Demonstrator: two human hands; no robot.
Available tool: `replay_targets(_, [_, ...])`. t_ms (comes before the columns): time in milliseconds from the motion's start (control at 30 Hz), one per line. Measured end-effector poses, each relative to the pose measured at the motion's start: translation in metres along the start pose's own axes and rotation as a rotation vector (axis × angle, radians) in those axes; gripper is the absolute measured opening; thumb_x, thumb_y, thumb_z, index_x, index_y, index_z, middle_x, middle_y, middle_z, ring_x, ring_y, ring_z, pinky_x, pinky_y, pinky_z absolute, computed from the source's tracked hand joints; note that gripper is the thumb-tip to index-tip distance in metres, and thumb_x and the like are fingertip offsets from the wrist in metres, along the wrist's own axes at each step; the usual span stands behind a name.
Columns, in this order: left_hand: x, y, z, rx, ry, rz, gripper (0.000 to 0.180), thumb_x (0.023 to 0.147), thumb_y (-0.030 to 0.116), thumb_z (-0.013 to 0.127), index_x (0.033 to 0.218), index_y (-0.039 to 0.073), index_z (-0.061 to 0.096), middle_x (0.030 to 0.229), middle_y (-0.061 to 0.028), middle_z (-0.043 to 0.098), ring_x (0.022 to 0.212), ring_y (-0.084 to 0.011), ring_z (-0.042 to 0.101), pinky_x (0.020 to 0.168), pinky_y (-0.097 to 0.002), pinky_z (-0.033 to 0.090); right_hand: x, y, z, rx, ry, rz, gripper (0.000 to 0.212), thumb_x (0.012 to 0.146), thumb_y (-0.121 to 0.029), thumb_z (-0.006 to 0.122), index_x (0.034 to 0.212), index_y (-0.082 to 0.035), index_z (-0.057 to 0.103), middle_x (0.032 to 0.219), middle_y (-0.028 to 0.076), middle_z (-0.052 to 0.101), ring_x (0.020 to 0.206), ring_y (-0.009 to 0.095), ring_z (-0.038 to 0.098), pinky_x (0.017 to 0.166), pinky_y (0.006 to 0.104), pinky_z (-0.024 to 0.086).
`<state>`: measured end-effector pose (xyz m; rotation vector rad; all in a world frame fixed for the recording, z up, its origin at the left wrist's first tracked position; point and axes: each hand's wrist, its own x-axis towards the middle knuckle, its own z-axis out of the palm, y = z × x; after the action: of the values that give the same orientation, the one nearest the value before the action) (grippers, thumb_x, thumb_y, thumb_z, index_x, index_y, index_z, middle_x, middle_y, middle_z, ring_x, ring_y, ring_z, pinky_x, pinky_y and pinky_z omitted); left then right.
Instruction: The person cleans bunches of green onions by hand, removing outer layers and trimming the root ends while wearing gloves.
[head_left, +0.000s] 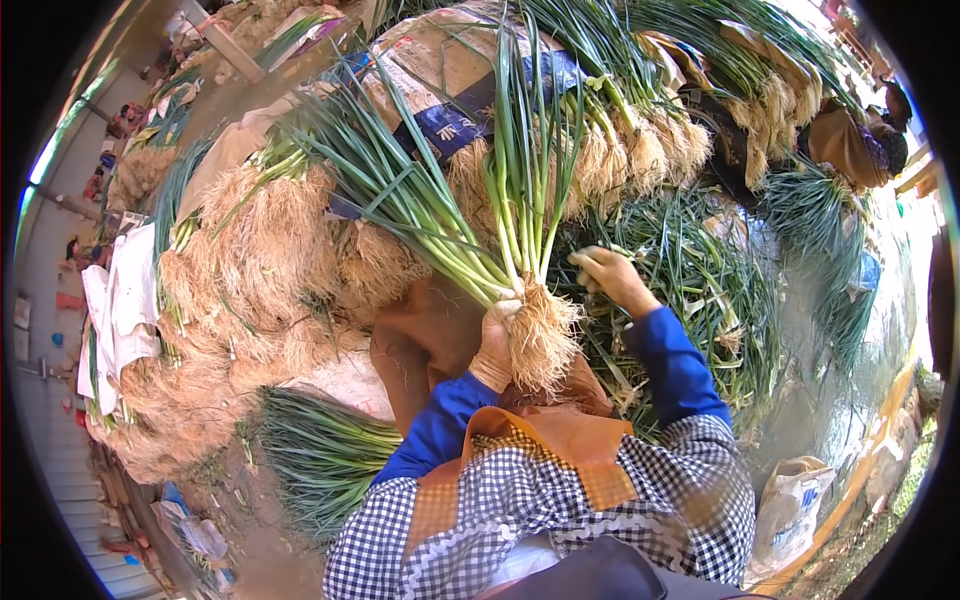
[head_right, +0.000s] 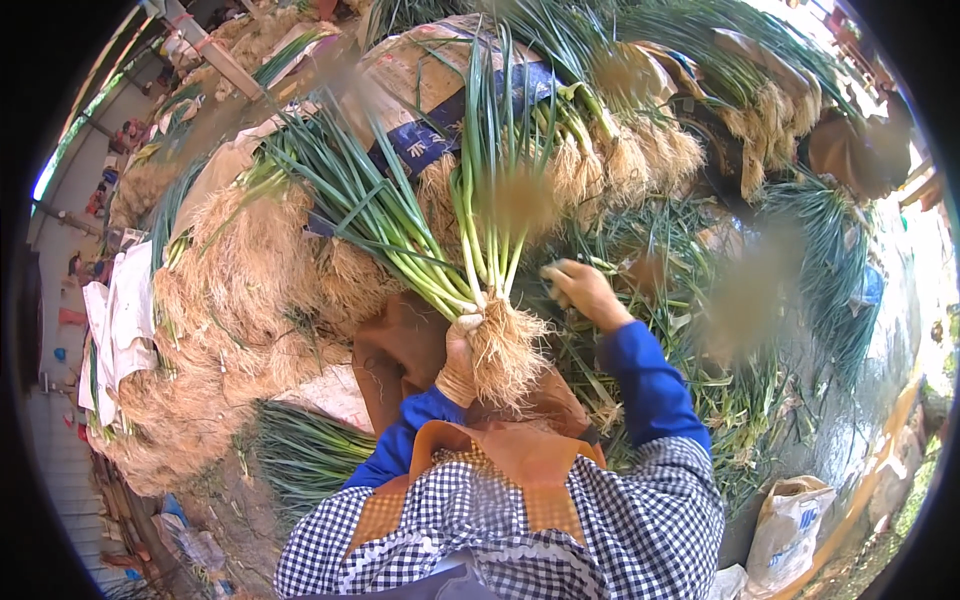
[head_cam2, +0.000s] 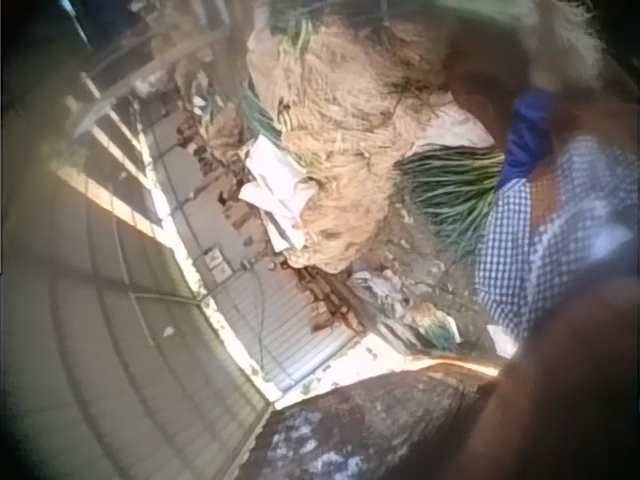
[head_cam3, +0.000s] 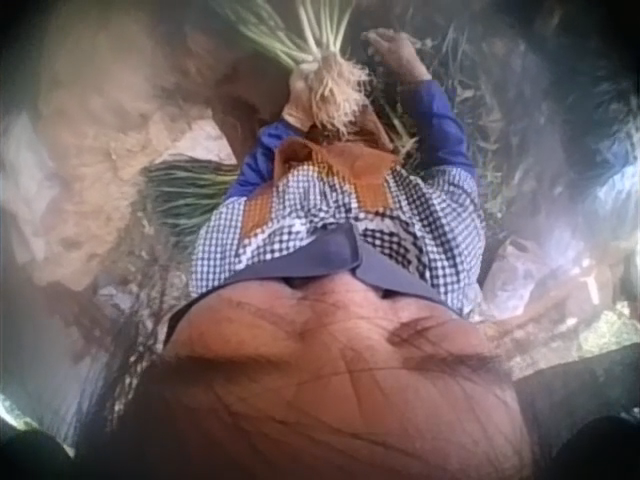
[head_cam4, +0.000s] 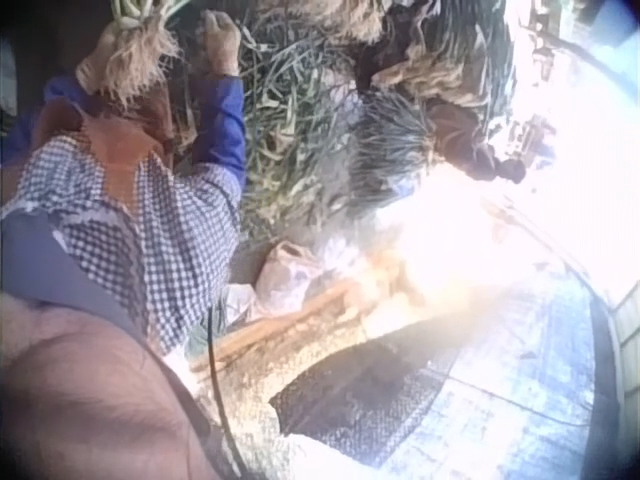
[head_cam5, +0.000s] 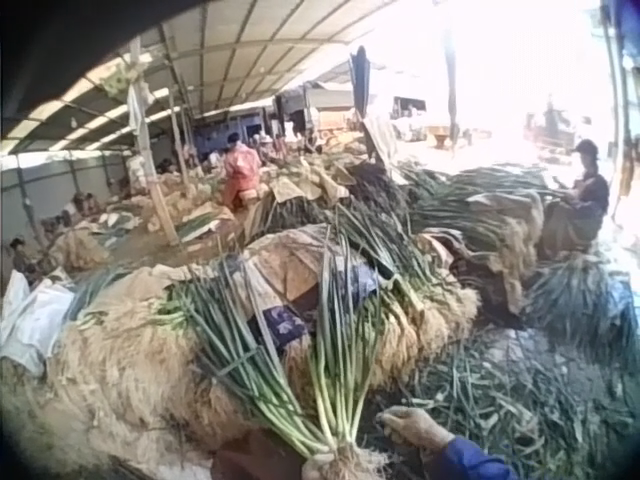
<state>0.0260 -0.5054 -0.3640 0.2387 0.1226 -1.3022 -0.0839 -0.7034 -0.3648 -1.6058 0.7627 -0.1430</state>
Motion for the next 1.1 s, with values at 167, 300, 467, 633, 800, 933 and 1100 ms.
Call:
replay_targets(167, [0.004, -0.004, 0.004, 0.169, -0.009, 0.017, 0.038, 0.079, 0.017, 0.048, 0.112, -0.001, 0.052, 0.095, -0.0126, 0.061, 0.083, -0.0255, 0.061, 0.076, -0.0355, 0.052, 0.075, -0.016, 0.054, 0.747, -0.003, -0.288, 0.027, 0.094, -0.024, 0.045, 0.106, -0.005, 0.061, 0.087, -0.001, 0.063, 0.07, 0.009, 0.056, 0.061, 0.023, 0.047])
replay_targets(300, [0.003, -0.005, 0.002, 0.177, -0.103, -0.07, 0.029, 0.084, 0.019, 0.042, 0.105, 0.005, 0.056, 0.088, -0.009, 0.061, 0.074, -0.0213, 0.06, 0.067, -0.0328, 0.051, 0.079, -0.021, 0.066, 1.04, 0.127, -0.288, 0.019, 0.084, -0.022, 0.063, 0.092, -0.005, 0.063, 0.086, 0.002, 0.062, 0.073, 0.012, 0.056, 0.067, 0.0286, 0.049])
replay_targets(467, [0.01, -0.004, -0.014, 0.231, 0.112, 0.095, 0.025, 0.077, 0.01, 0.05, 0.101, 0.004, 0.055, 0.082, -0.005, 0.058, 0.073, -0.017, 0.059, 0.069, -0.0304, 0.052, 0.066, -0.074, 0.044, -0.398, 0.308, -0.196, 0.044, 0.079, -0.046, 0.059, 0.096, -0.005, 0.063, 0.088, 0.019, 0.064, 0.088, 0.034, 0.061, 0.08, 0.0387, 0.046])
replay_targets(633, [0.011, -0.019, 0.005, 0.247, 0.076, 0.111, 0.02, 0.076, 0.006, 0.051, 0.096, 0.005, 0.056, 0.078, -0.0013, 0.056, 0.069, -0.0127, 0.057, 0.066, -0.0259, 0.051, 0.072, -0.072, 0.029, -0.385, 0.164, -0.216, 0.041, 0.079, -0.035, 0.056, 0.103, -0.003, 0.06, 0.098, 0.021, 0.063, 0.094, 0.036, 0.059, 0.084, 0.0399, 0.045])
replay_targets(800, [0.011, -0.012, 0.001, 0.217, -0.016, 0.129, 0.025, 0.079, 0.01, 0.051, 0.103, 0.006, 0.055, 0.087, -0.0049, 0.059, 0.077, -0.0172, 0.059, 0.071, -0.0291, 0.05, 0.077, -0.089, 0.061, -0.489, 0.444, -0.147, 0.056, 0.078, -0.045, 0.063, 0.109, 0.002, 0.053, 0.09, 0.02, 0.063, 0.088, 0.034, 0.061, 0.078, 0.0396, 0.047])
replay_targets(933, [0.019, -0.022, -0.009, 0.391, 0.14, 0.111, 0.023, 0.084, 0.016, 0.047, 0.103, 0.008, 0.056, 0.094, -0.006, 0.062, 0.084, -0.0191, 0.061, 0.078, -0.0324, 0.05, 0.07, -0.073, 0.057, -0.862, 0.864, -0.358, 0.045, 0.079, -0.039, 0.06, 0.116, -0.013, 0.054, 0.067, 0.013, 0.063, 0.06, 0.03, 0.063, 0.057, 0.0422, 0.051])
replay_targets(1100, [0.02, -0.034, 0.002, 0.226, 0.06, 0.006, 0.021, 0.08, 0.011, 0.05, 0.1, 0.006, 0.056, 0.095, -0.0067, 0.062, 0.088, -0.0192, 0.06, 0.083, -0.0328, 0.049, 0.066, -0.057, 0.027, -1.115, 0.659, -0.1, 0.036, 0.087, -0.038, 0.043, 0.077, -0.015, 0.069, 0.072, 0.009, 0.067, 0.066, 0.028, 0.066, 0.058, 0.0412, 0.051])
